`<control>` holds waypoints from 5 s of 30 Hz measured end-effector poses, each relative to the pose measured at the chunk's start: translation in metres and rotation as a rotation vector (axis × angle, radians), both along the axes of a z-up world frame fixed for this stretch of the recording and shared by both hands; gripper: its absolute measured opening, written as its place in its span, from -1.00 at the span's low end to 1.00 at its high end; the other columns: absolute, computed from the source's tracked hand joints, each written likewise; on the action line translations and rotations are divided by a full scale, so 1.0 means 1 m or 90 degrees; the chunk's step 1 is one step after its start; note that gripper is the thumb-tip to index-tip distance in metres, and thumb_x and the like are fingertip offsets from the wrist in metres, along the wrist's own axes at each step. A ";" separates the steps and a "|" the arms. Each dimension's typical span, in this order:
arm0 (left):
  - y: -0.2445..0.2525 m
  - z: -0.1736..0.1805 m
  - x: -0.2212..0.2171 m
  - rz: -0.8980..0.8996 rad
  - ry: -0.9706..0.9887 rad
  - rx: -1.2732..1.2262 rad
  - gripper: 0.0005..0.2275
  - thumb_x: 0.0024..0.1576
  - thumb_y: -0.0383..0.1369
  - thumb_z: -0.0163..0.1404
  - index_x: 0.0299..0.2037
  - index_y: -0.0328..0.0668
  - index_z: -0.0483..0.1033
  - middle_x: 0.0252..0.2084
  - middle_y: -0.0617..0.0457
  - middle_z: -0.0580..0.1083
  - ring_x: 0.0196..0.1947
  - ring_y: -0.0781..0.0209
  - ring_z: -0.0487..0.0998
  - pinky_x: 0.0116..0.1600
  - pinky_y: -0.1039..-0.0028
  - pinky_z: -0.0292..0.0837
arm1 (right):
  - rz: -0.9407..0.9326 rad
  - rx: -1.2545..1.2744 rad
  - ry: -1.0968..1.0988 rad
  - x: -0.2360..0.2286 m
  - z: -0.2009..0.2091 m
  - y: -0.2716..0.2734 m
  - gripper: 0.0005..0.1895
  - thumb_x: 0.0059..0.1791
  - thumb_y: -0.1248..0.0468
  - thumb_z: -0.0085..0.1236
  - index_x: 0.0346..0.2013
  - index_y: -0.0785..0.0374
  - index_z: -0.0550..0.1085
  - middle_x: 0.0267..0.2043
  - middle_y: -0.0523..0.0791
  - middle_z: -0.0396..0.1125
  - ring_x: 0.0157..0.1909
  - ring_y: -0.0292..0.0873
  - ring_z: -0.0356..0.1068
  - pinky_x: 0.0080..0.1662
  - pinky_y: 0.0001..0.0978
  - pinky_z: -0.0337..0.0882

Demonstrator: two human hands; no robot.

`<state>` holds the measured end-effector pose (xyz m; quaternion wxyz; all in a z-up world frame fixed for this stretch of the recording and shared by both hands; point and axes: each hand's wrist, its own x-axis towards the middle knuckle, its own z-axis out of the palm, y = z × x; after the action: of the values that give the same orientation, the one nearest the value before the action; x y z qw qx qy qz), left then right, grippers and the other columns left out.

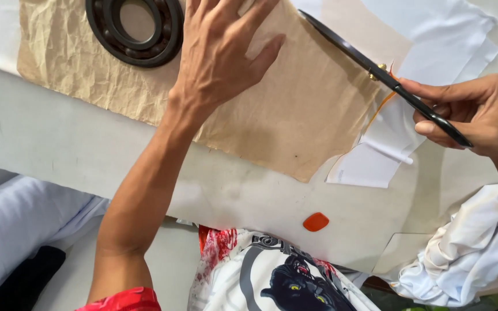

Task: The person uses a pair of large shears to cut a piece of white fabric placed on a table. A brown paper pattern is positioned on the fabric, held down by a black circular weight, and the person cuts along the pattern's edge. The person then lifts the fabric and continues cutting a straight line along the edge of the table.

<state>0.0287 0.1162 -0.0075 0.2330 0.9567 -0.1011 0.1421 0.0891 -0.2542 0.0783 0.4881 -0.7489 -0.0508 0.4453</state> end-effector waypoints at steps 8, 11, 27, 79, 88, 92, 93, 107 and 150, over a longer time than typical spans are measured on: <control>0.002 -0.004 -0.002 -0.020 0.001 -0.015 -0.63 0.27 -0.16 0.34 0.18 -0.07 0.58 0.17 -0.08 0.44 0.14 -0.14 0.41 0.19 0.01 0.26 | -0.020 0.014 -0.005 -0.008 -0.003 0.000 -0.24 -0.24 0.54 0.13 0.29 0.57 0.30 0.26 0.12 0.21 -0.42 -0.14 -0.03 -0.45 -0.46 -0.02; 0.003 0.000 0.000 -0.020 0.000 -0.023 -0.63 0.25 -0.16 0.36 0.16 -0.07 0.57 0.14 -0.08 0.44 0.11 -0.14 0.40 0.17 0.03 0.23 | -0.003 -0.005 -0.022 -0.010 0.002 0.009 -0.28 -0.24 0.55 0.11 0.26 0.56 0.29 0.47 0.21 0.12 -0.29 -0.23 0.00 -0.37 -0.51 0.07; 0.005 -0.003 0.001 -0.018 0.024 -0.049 -0.59 0.24 -0.15 0.35 0.19 0.02 0.49 0.10 -0.08 0.46 0.08 -0.12 0.43 0.16 0.06 0.23 | -0.005 -0.004 -0.105 -0.046 -0.010 0.017 -0.25 -0.16 0.55 0.24 0.35 0.49 0.32 -0.42 -0.15 0.04 -0.36 -0.26 0.04 -0.31 -0.41 0.01; 0.005 0.015 0.011 -0.026 0.086 -0.049 -0.51 0.18 -0.19 0.36 0.20 -0.15 0.41 0.19 -0.02 0.41 0.20 -0.12 0.37 0.38 0.02 0.09 | -0.070 -0.072 -0.262 -0.089 -0.015 0.084 -0.26 -0.16 0.53 0.37 0.31 0.54 0.36 -0.35 -0.23 -0.12 -0.39 -0.21 -0.21 -0.33 -0.36 -0.13; 0.007 0.014 0.010 -0.028 0.093 -0.045 -0.57 0.22 -0.16 0.31 0.16 -0.16 0.46 0.31 -0.03 0.31 0.29 -0.09 0.35 0.37 0.00 0.15 | -0.084 -0.100 -0.271 -0.101 -0.021 0.091 -0.23 -0.14 0.53 0.40 0.36 0.40 0.36 -0.31 -0.21 0.03 -0.39 -0.25 -0.18 -0.35 -0.39 -0.10; 0.006 0.014 0.011 -0.029 0.099 -0.043 -0.57 0.22 -0.16 0.29 0.18 -0.17 0.46 0.30 -0.04 0.31 0.30 -0.11 0.35 0.39 0.01 0.15 | -0.113 -0.091 -0.261 -0.106 -0.021 0.097 -0.26 -0.14 0.53 0.38 0.33 0.47 0.35 -0.34 -0.23 -0.11 -0.39 -0.25 -0.19 -0.34 -0.40 -0.10; 0.007 0.014 0.011 -0.028 0.100 -0.039 -0.56 0.22 -0.16 0.30 0.19 -0.16 0.46 0.30 -0.04 0.31 0.30 -0.10 0.35 0.40 0.00 0.14 | -0.140 -0.095 -0.250 -0.108 -0.024 0.097 -0.27 -0.15 0.51 0.38 0.32 0.49 0.37 -0.28 -0.25 -0.02 -0.39 -0.28 -0.13 -0.37 -0.46 -0.06; 0.008 0.014 0.012 -0.027 0.085 -0.038 -0.60 0.21 -0.15 0.26 0.13 -0.20 0.51 0.31 -0.05 0.31 0.28 -0.09 0.37 0.38 0.03 0.18 | -0.172 -0.087 -0.243 -0.120 -0.024 0.119 -0.28 -0.12 0.56 0.33 0.33 0.44 0.34 -0.36 -0.24 -0.13 -0.38 -0.26 -0.18 -0.21 -0.34 -0.13; 0.007 0.015 0.012 -0.018 0.115 -0.047 -0.59 0.19 -0.15 0.27 0.15 -0.11 0.46 0.31 0.00 0.29 0.31 -0.07 0.34 0.40 0.03 0.18 | -0.263 -0.054 -0.201 -0.119 -0.032 0.143 -0.28 -0.09 0.60 0.32 0.36 0.42 0.34 -0.33 -0.31 0.00 -0.26 -0.42 0.03 0.05 -0.67 0.25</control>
<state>0.0406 0.1235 0.0079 0.2785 0.9548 -0.0878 0.0554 -0.0302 -0.1115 0.0461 0.5230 -0.8234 0.0465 0.2153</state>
